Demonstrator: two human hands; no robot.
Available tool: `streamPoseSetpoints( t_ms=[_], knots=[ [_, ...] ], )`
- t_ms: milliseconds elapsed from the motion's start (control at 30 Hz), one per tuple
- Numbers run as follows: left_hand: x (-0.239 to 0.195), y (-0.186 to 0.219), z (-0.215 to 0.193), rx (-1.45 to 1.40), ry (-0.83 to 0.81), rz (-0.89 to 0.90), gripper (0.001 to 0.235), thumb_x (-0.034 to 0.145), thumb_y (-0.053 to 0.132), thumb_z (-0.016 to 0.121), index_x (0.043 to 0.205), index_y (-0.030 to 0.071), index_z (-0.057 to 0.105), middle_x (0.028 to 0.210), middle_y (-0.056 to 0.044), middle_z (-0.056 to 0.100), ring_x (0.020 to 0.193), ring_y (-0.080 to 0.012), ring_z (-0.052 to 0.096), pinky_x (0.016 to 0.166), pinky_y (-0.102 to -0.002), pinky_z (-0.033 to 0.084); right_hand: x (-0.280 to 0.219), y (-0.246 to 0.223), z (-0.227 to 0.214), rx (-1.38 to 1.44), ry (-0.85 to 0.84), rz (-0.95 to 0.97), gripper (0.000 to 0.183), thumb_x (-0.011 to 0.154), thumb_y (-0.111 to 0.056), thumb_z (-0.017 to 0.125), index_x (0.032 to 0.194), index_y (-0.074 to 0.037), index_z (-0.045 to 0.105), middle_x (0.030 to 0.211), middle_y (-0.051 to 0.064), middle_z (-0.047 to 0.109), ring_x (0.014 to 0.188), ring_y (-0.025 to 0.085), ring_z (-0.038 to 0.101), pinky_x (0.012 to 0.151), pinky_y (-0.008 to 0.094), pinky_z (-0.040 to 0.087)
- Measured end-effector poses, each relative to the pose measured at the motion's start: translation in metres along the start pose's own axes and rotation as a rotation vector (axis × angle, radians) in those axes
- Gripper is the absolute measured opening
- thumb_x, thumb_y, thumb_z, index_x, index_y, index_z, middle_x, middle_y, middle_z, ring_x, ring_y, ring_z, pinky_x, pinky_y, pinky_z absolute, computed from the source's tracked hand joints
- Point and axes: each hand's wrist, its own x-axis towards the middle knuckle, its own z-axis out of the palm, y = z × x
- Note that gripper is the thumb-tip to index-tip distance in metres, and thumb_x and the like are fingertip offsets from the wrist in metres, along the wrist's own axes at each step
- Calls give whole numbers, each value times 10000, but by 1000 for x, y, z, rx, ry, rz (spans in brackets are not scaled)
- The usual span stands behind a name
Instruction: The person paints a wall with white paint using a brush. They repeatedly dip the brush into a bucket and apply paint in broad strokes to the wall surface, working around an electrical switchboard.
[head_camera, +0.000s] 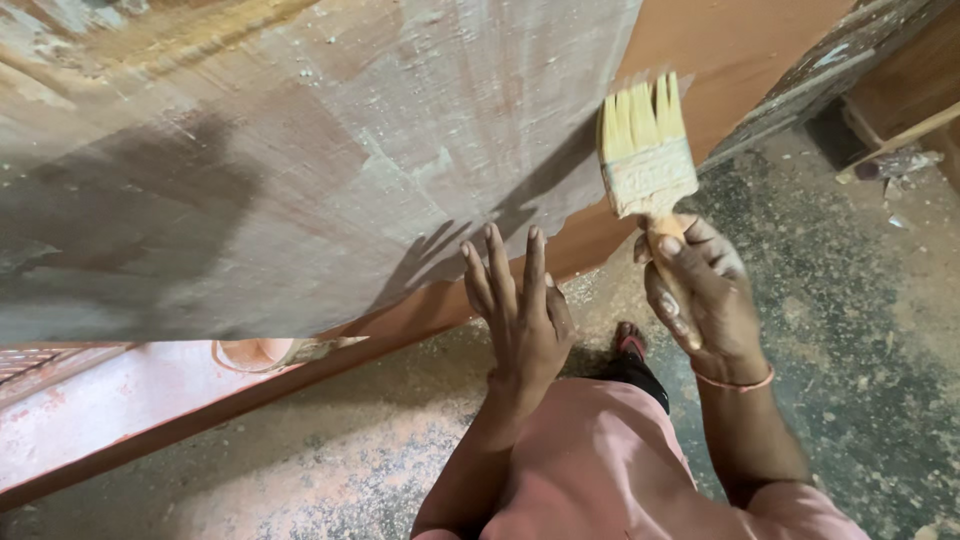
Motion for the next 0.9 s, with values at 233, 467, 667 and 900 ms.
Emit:
streamPoseSetpoints(
  t_ms=[233, 467, 667, 900],
  knots=[
    [1, -1, 7, 4, -5, -37, 601, 993, 121, 535, 1584, 142, 432, 1697, -261, 182, 1585, -520, 86, 1263, -678, 155, -6, 61, -44, -154, 230, 271, 131, 1007, -98, 585, 1072, 9, 625, 839, 71, 672, 491, 56, 531, 354, 195, 404],
    [18, 34, 23, 36, 71, -122, 610, 996, 112, 551, 1589, 148, 417, 1687, -275, 217, 1574, -537, 146, 1260, -657, 194, -4, 32, -47, -113, 179, 304, 124, 1027, -128, 585, 1100, -29, 570, 886, 46, 643, 487, 38, 486, 329, 180, 347],
    [20, 56, 42, -17, 99, -146, 621, 1014, 77, 541, 1614, 111, 384, 1702, -296, 191, 1599, -523, 153, 1285, -654, 205, -8, -23, -48, -56, -89, 97, 150, 1061, -96, 570, 1177, -4, 542, 970, 106, 649, 544, 49, 506, 430, 197, 399],
    [24, 76, 59, 22, 176, -176, 617, 1011, 122, 568, 1603, 111, 397, 1694, -288, 191, 1588, -514, 127, 1277, -653, 175, 22, -25, -77, -122, -55, 171, 123, 1045, -110, 549, 1119, -11, 551, 933, 86, 648, 423, 52, 465, 292, 188, 347]
  ],
)
